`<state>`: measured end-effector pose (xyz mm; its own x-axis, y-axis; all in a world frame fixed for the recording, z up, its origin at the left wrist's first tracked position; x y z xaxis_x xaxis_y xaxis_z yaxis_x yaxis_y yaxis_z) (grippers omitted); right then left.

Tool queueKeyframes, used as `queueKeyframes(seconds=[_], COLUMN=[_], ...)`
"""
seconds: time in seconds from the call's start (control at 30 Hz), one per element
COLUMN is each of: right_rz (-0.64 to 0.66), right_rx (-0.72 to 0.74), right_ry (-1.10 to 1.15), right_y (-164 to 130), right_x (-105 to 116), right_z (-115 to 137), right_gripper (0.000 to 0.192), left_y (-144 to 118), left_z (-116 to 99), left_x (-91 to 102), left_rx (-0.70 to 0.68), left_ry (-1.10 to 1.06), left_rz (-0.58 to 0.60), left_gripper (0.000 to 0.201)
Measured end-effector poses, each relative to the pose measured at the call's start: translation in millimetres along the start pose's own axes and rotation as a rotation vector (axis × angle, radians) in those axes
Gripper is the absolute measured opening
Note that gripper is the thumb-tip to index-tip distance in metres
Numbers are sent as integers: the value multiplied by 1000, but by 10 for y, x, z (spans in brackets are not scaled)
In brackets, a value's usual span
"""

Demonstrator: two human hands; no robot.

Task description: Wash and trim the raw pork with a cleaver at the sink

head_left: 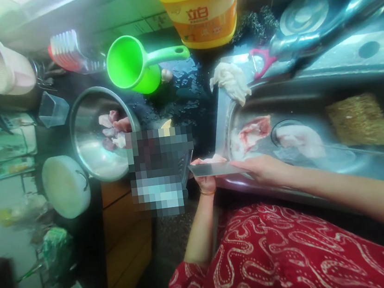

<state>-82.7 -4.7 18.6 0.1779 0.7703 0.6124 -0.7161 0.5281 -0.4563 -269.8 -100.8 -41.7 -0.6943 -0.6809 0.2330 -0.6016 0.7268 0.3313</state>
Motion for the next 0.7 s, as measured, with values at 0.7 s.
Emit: queueKeyframes(seconds=[0.7], right_rz=[-37], right_rx=[-61], right_ry=[-51], right_y=[-259], right_x=[50], right_z=[-116], right_gripper=[50], left_y=[12], left_z=[-13], left_x=[-68], left_rx=[108], left_ry=[-25], left_rz=[14], left_gripper=[37])
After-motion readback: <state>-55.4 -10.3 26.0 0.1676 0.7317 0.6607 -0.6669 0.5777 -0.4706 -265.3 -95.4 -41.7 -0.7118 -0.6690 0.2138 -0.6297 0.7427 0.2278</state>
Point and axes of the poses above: each hand's wrist, its own y-axis towards the middle knuckle, its own x-axis out of the back of the hand, z = x × y, the point moved 5 cm from there along y, towards the middle knuckle, and after that the axes turned 15 degrees about -x, right-handed, at the moved point
